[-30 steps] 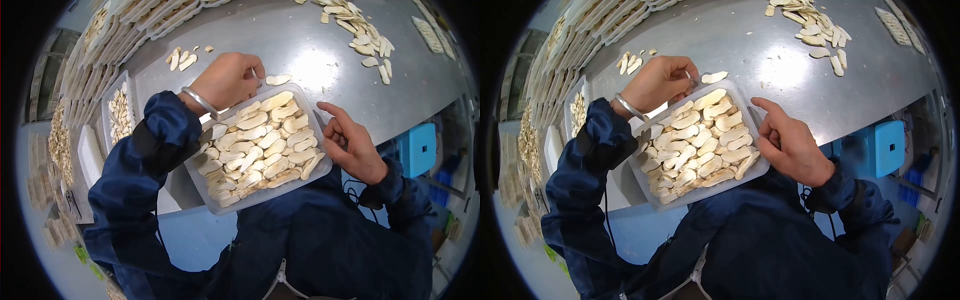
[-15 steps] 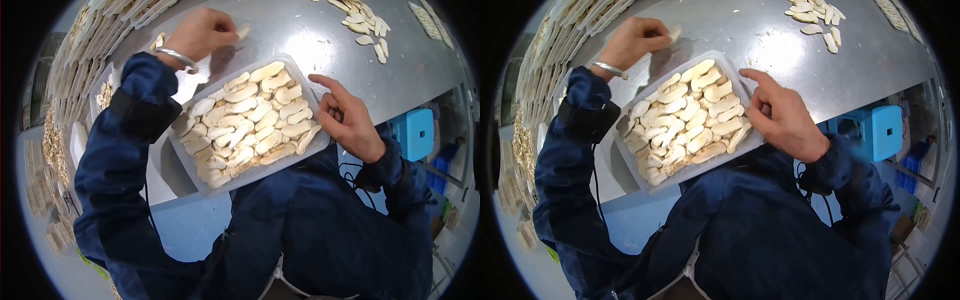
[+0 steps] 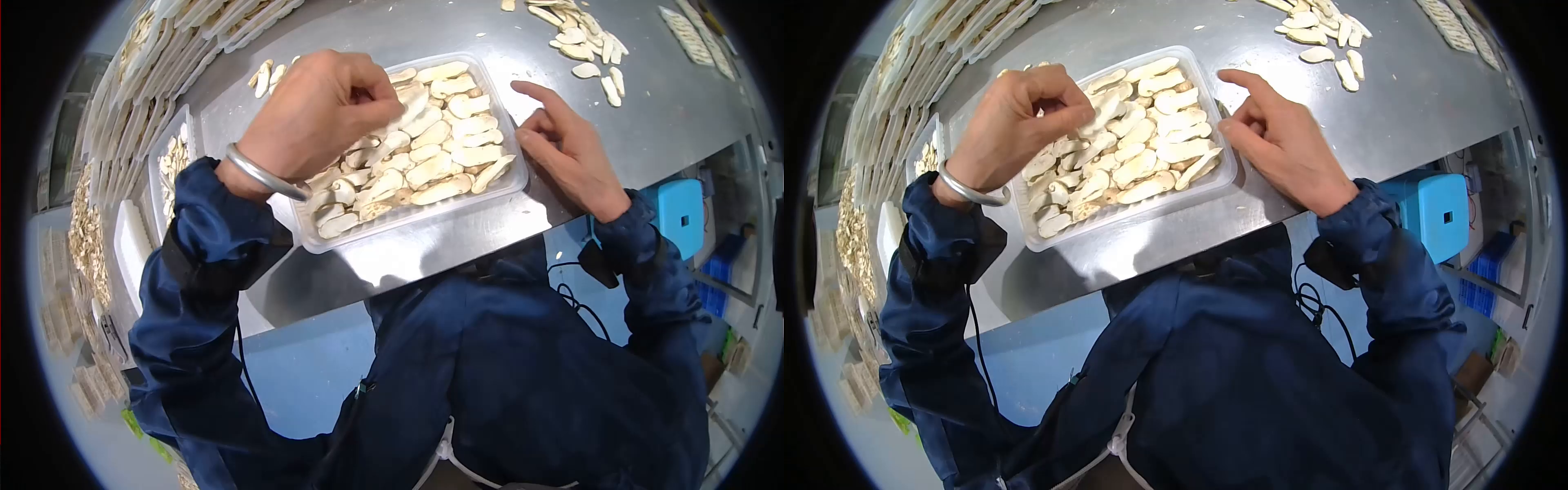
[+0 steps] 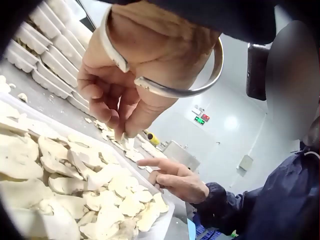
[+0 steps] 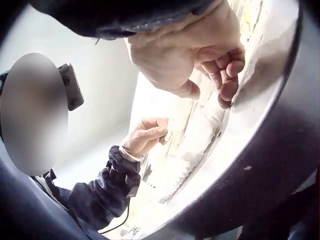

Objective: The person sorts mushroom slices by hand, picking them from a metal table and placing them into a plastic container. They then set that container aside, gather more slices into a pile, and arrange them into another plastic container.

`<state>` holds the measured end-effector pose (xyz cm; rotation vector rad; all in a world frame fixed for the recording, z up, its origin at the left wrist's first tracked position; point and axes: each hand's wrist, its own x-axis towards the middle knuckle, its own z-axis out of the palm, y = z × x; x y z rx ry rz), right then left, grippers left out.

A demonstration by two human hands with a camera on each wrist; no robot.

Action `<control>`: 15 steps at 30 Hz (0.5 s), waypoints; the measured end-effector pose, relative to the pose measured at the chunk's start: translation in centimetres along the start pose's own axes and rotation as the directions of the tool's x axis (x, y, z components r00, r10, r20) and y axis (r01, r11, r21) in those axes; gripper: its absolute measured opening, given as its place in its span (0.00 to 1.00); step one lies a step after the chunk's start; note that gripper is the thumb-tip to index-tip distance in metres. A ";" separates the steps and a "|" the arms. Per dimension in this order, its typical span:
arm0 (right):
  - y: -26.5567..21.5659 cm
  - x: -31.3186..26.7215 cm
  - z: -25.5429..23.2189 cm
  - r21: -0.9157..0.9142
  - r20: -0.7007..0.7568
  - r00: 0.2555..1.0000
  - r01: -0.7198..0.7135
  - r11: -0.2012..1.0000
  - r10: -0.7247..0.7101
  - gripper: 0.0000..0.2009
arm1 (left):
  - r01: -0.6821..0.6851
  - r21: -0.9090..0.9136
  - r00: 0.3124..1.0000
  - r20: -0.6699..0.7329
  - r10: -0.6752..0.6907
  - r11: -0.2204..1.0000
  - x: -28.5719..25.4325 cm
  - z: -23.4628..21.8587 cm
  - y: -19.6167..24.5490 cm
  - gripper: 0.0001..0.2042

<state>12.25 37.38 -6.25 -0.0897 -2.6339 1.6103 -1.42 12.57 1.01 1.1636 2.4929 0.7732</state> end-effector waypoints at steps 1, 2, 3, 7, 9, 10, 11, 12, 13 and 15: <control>0.1 -0.3 -0.4 -0.131 -0.033 0.992 0.120 0.984 -0.125 0.20 | -0.002 0.025 1.000 -0.014 0.002 1.000 -0.2 -0.2 0.0 0.07; 0.3 -0.9 -0.9 -0.265 -0.051 0.967 0.230 0.936 -0.251 0.19 | -0.007 0.048 1.000 -0.028 0.008 0.999 -0.5 -0.5 0.0 0.07; 0.3 -1.4 -1.2 -0.396 -0.049 0.926 0.326 0.858 -0.374 0.17 | -0.010 0.070 0.999 -0.043 0.013 0.998 -0.8 -0.7 -0.1 0.07; -1.2 -2.7 -0.9 -0.524 0.187 0.796 0.577 0.627 -0.576 0.19 | 0.017 -0.079 0.999 -0.031 -0.019 0.997 -2.0 0.2 -0.6 0.06; -0.8 -2.9 -0.4 -0.529 0.163 0.806 0.558 0.640 -0.568 0.19 | -0.022 -0.036 0.999 -0.042 0.020 0.999 -2.2 0.1 -0.4 0.06; -0.6 -2.8 -0.4 -0.529 0.152 0.805 0.556 0.641 -0.573 0.19 | -0.014 -0.040 0.999 -0.045 0.012 0.999 -2.4 0.0 -0.3 0.06; -0.4 -2.7 -0.4 -0.530 0.141 0.804 0.554 0.642 -0.578 0.18 | -0.005 -0.045 0.999 -0.048 0.003 0.999 -2.6 -0.1 -0.3 0.06; -0.3 -2.7 -0.3 -0.528 0.144 0.805 0.555 0.643 -0.576 0.18 | 0.007 -0.045 0.999 -0.050 -0.009 0.999 -2.7 -0.2 -0.4 0.06; -0.3 -2.7 -0.3 -0.526 0.145 0.807 0.553 0.646 -0.573 0.18 | 0.018 -0.045 0.999 -0.050 -0.020 0.999 -2.8 -0.3 -0.6 0.06; -0.3 -2.8 -0.2 -0.520 0.153 0.807 0.556 0.648 -0.570 0.18 | 0.037 -0.056 0.998 -0.054 -0.040 0.998 -2.9 -0.2 -0.8 0.06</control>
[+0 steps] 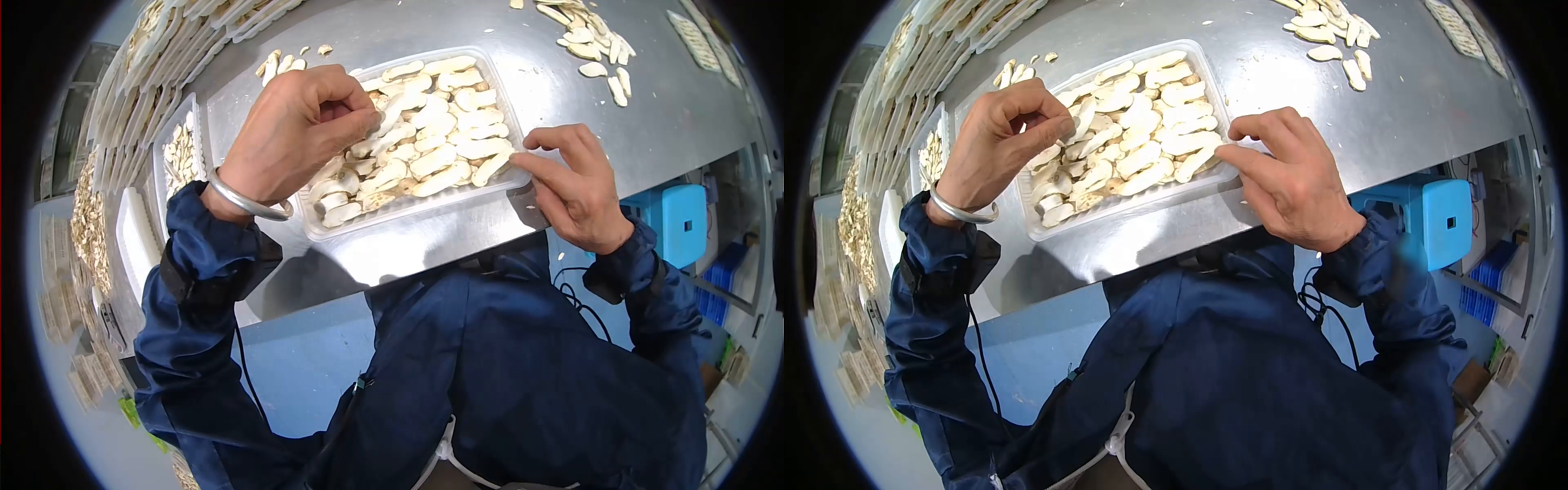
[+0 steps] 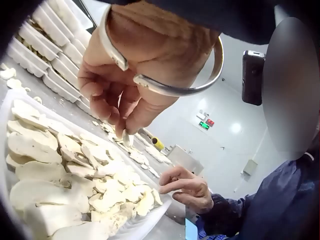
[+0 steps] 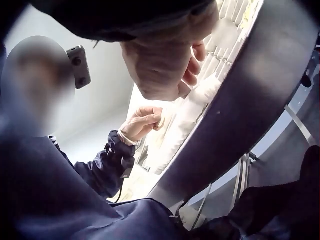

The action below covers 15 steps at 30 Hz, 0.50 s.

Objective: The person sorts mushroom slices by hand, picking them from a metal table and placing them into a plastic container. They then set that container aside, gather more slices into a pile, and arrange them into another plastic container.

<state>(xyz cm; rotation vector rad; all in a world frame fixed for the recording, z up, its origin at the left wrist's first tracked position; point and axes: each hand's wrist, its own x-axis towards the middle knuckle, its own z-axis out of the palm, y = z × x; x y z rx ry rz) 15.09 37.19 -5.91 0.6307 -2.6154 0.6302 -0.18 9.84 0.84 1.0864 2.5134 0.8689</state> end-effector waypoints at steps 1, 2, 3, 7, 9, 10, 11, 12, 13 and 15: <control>-0.1 -0.1 0.0 0.006 0.007 1.000 0.003 1.000 -0.003 0.18 | 0.010 -0.011 1.000 -0.002 -0.010 1.000 -0.1 0.1 0.0 0.06; -0.2 -0.1 0.0 0.012 0.014 1.000 0.007 1.000 -0.008 0.18 | 0.021 -0.021 1.000 -0.005 -0.021 1.000 -0.1 0.1 -0.1 0.05; -0.3 -0.2 0.1 0.014 0.015 1.000 0.003 1.000 -0.003 0.19 | 0.008 -0.025 1.000 -0.005 -0.009 1.000 -0.2 0.1 0.0 0.06; -0.4 -0.3 0.1 0.027 0.006 1.000 -0.018 0.999 0.017 0.19 | 0.013 -0.087 1.000 0.004 -0.013 0.996 -0.3 0.5 0.0 0.06; -0.5 -0.1 0.1 0.029 -0.012 1.000 -0.019 0.999 0.019 0.20 | 0.043 -0.142 0.999 0.030 -0.039 0.989 -0.5 0.6 0.1 0.06; -0.7 0.1 0.1 0.026 -0.026 1.000 -0.014 1.000 0.015 0.20 | 0.059 -0.171 0.997 0.050 -0.051 0.984 -0.7 0.7 0.3 0.06; -0.9 0.3 0.0 0.025 -0.039 0.999 -0.010 1.000 0.011 0.20 | 0.076 -0.199 0.996 0.070 -0.063 0.977 -0.9 0.7 0.3 0.06; -0.9 0.3 -0.1 0.009 -0.050 0.999 -0.011 1.000 0.011 0.20 | 0.082 -0.187 0.994 0.090 -0.066 0.979 -1.2 0.7 0.3 0.06; -0.7 0.3 -0.3 -0.005 -0.060 0.998 -0.011 1.000 0.010 0.20 | 0.089 -0.176 0.992 0.109 -0.071 0.980 -1.5 0.8 0.1 0.05; -0.3 0.0 -0.6 0.005 -0.085 0.995 -0.047 0.999 0.047 0.19 | 0.128 -0.089 0.980 0.163 -0.112 0.988 -2.2 0.4 0.4 0.04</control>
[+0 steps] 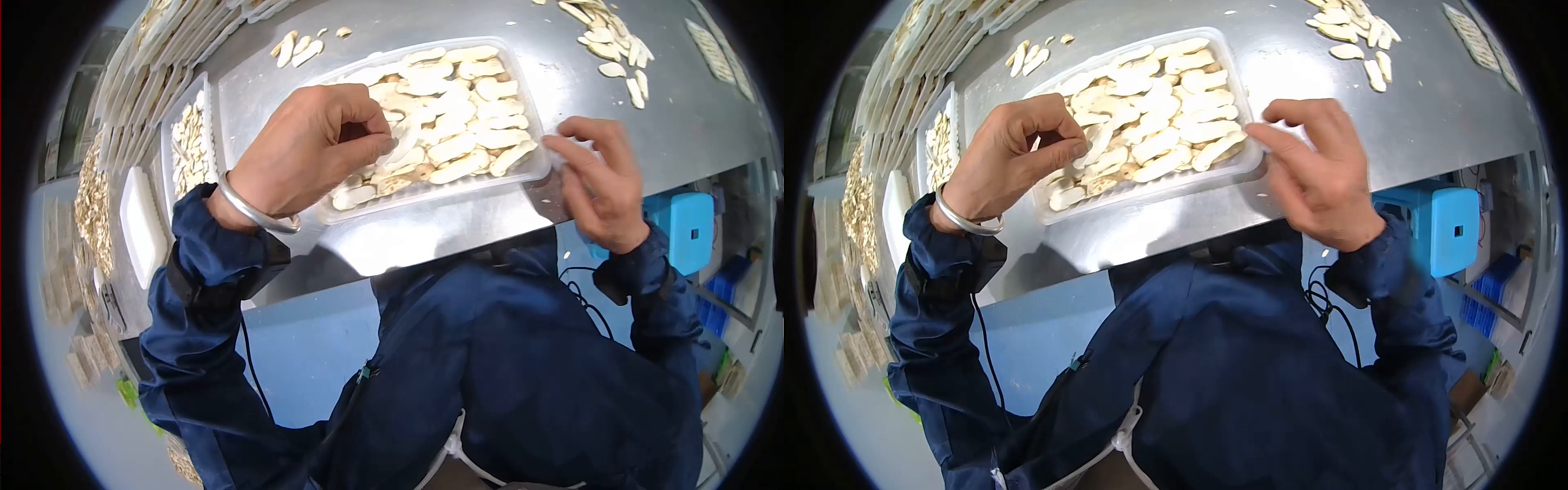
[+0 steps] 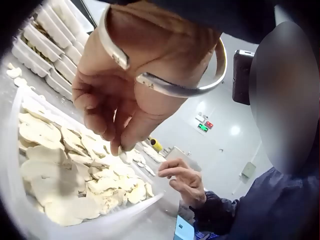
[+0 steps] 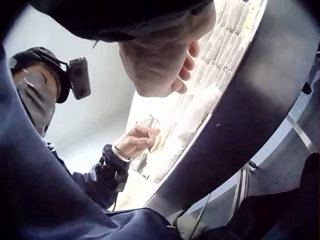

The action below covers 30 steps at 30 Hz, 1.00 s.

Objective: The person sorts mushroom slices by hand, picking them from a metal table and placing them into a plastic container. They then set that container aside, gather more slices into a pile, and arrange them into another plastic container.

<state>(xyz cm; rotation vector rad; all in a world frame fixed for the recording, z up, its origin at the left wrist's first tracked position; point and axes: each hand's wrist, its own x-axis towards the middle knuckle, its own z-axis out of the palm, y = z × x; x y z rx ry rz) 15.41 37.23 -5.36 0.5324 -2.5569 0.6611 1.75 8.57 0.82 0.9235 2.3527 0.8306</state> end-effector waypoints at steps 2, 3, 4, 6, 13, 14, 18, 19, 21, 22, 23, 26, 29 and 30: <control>0.6 -0.6 0.0 -0.005 -0.021 0.999 -0.038 0.999 0.038 0.19 | -0.044 0.007 0.999 0.018 0.044 0.999 -0.8 0.0 -0.5 0.03; 0.9 -0.7 0.1 -0.009 -0.029 0.998 -0.055 0.998 0.054 0.18 | -0.067 0.008 0.997 0.025 0.066 0.998 -1.2 0.1 -0.7 0.03; 0.9 -1.0 0.1 -0.011 -0.009 0.995 -0.095 0.995 0.094 0.18 | -0.106 0.050 0.993 0.049 0.104 0.993 -1.4 0.2 -0.9 0.03; 1.4 -1.6 0.5 -0.025 0.007 0.995 -0.098 0.995 0.098 0.17 | -0.147 0.087 0.987 0.079 0.140 0.985 -1.6 0.6 -0.7 0.04; 1.6 -2.6 1.2 -0.050 0.020 0.991 -0.132 0.990 0.133 0.16 | -0.203 0.145 0.972 0.146 0.182 0.968 -0.2 1.9 -1.3 0.05; 1.6 -2.7 1.3 -0.050 0.021 0.990 -0.137 0.989 0.138 0.16 | -0.205 0.153 0.972 0.151 0.183 0.967 0.0 1.9 -1.4 0.05; 1.6 -2.6 1.5 -0.064 0.005 0.992 -0.126 0.990 0.127 0.15 | -0.211 0.165 0.969 0.167 0.184 0.963 0.3 1.9 -1.7 0.05; 1.6 -2.6 1.5 -0.062 0.004 0.992 -0.124 0.990 0.125 0.15 | -0.193 0.168 0.970 0.182 0.162 0.967 0.4 1.8 -1.7 0.05; 1.7 -2.6 1.6 -0.057 0.002 0.993 -0.122 0.991 0.122 0.15 | -0.157 0.175 0.970 0.212 0.118 0.972 0.7 1.6 -1.5 0.06; 1.7 -2.6 1.6 -0.055 0.000 0.993 -0.121 0.991 0.122 0.15 | -0.155 0.169 0.972 0.202 0.120 0.973 0.7 1.6 -1.6 0.06; 1.6 -2.6 1.6 -0.054 -0.003 0.993 -0.121 0.991 0.121 0.15 | -0.155 0.163 0.974 0.192 0.123 0.974 0.8 1.7 -1.7 0.06; 1.7 -2.6 1.6 -0.055 -0.009 0.994 -0.111 0.992 0.110 0.15 | -0.168 0.166 0.977 0.163 0.141 0.972 0.9 1.7 -1.8 0.07; 1.7 -2.5 1.6 -0.052 -0.014 0.994 -0.107 0.993 0.106 0.14 | -0.159 0.042 0.985 0.078 0.156 0.986 0.4 2.3 -1.5 0.08; 1.7 -2.5 1.6 -0.046 -0.011 0.994 -0.109 0.993 0.109 0.14 | -0.154 -0.022 0.987 0.039 0.155 0.988 0.2 2.6 -1.3 0.08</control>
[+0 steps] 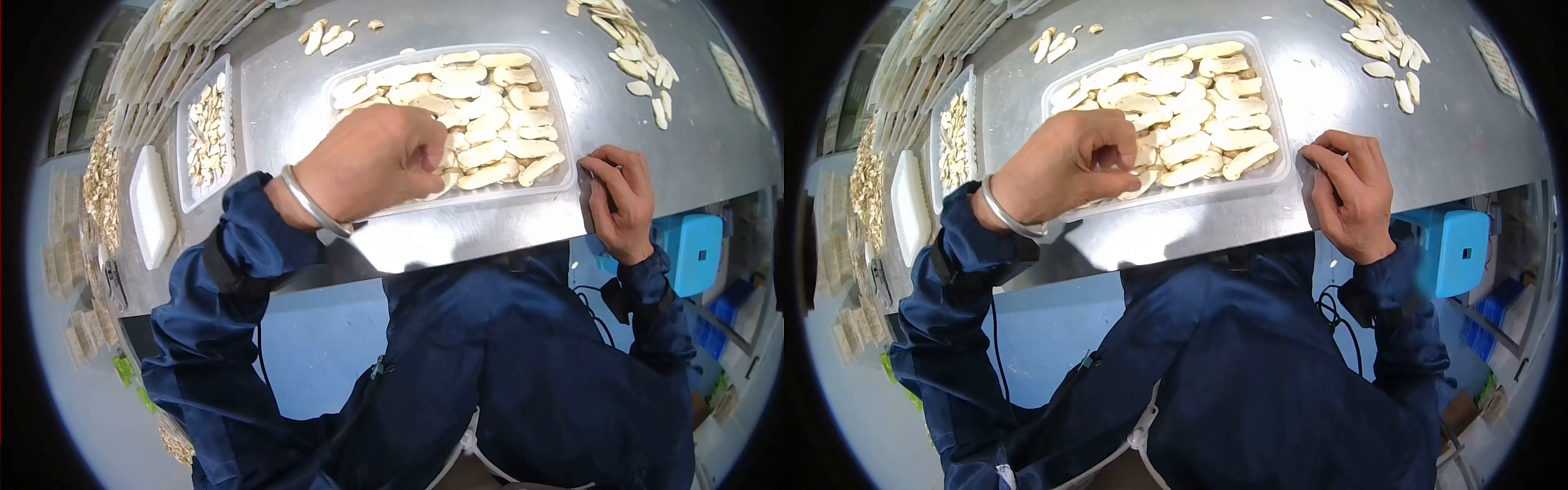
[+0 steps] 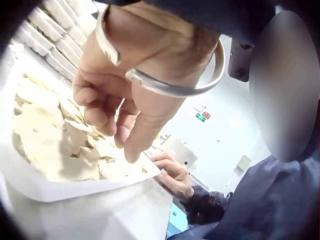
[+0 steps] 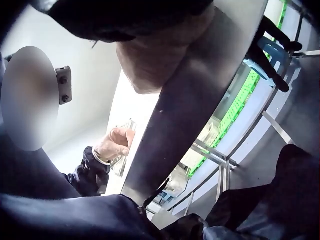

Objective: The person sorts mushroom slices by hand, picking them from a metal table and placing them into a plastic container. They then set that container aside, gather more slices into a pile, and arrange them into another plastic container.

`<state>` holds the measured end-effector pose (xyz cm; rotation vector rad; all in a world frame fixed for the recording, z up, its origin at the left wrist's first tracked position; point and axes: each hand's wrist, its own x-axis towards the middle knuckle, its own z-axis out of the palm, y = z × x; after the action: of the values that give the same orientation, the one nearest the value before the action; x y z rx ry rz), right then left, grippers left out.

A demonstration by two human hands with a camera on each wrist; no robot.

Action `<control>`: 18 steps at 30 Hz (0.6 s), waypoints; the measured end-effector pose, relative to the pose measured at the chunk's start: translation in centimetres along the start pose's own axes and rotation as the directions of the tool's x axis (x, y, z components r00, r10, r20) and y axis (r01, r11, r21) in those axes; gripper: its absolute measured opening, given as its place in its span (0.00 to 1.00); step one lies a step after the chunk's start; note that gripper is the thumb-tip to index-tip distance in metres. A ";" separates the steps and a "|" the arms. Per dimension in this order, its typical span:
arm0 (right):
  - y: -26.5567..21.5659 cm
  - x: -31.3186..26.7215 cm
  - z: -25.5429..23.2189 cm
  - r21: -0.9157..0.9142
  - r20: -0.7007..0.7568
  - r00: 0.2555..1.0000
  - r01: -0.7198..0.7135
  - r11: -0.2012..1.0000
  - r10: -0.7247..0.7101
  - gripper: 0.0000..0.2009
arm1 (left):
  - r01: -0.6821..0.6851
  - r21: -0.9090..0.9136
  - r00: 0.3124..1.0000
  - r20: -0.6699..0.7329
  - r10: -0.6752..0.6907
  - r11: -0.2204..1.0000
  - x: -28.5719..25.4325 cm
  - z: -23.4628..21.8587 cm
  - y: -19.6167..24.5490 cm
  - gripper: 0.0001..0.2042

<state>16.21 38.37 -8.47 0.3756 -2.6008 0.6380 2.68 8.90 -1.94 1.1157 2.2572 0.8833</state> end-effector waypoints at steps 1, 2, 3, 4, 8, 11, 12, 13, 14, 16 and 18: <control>0.0 0.0 0.0 0.007 0.001 1.000 -0.002 1.000 0.002 0.14 | -0.020 0.031 1.000 -0.014 0.020 0.999 -0.1 0.2 0.2 0.08; 0.0 0.1 0.0 0.014 0.001 1.000 -0.004 1.000 0.004 0.14 | -0.039 0.065 0.999 -0.026 0.041 0.997 -0.1 0.4 0.4 0.08; 0.0 0.1 0.0 0.016 -0.001 1.000 -0.009 1.000 0.009 0.14 | -0.058 0.100 0.997 -0.038 0.062 0.993 0.0 0.5 0.4 0.08; -0.1 0.1 0.0 0.018 -0.001 1.000 -0.014 1.000 0.014 0.14 | -0.083 0.135 0.994 -0.056 0.091 0.987 0.0 0.8 0.2 0.07; -0.3 0.2 -0.2 0.027 0.002 1.000 -0.024 0.999 0.023 0.15 | -0.147 0.119 0.985 -0.074 0.156 0.982 0.0 -0.1 -0.1 0.06; -0.2 0.1 -0.3 0.045 -0.015 0.999 -0.033 0.998 0.033 0.15 | 0.005 0.171 0.953 -0.299 0.048 0.985 0.8 -4.4 -2.2 0.03; -0.2 0.1 -0.3 0.049 -0.021 0.999 -0.033 0.998 0.034 0.15 | 0.077 0.237 0.906 -0.422 0.031 0.969 1.1 -6.3 -4.4 0.04; -0.1 0.1 -0.3 0.053 -0.027 0.999 -0.033 0.998 0.035 0.15 | 0.156 0.289 0.842 -0.538 0.026 0.944 1.4 -7.9 -6.9 0.06; -0.2 0.1 -0.3 0.038 -0.029 0.999 -0.031 0.999 0.032 0.15 | 0.252 0.249 0.838 -0.539 -0.082 0.935 1.4 -9.4 -8.9 0.07; 0.0 0.2 -0.2 0.019 -0.029 0.999 -0.015 1.000 0.015 0.15 | 0.341 0.229 0.836 -0.517 -0.183 0.912 1.8 -10.5 -11.4 0.10; 0.0 0.2 -0.1 0.008 -0.038 0.999 -0.003 1.000 0.003 0.15 | 0.332 0.260 0.861 -0.475 -0.179 0.907 2.3 -10.2 -12.6 0.11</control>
<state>16.06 38.38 -8.27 0.3585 -2.5637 0.6501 -11.74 1.54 -4.29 0.7562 2.9425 0.7085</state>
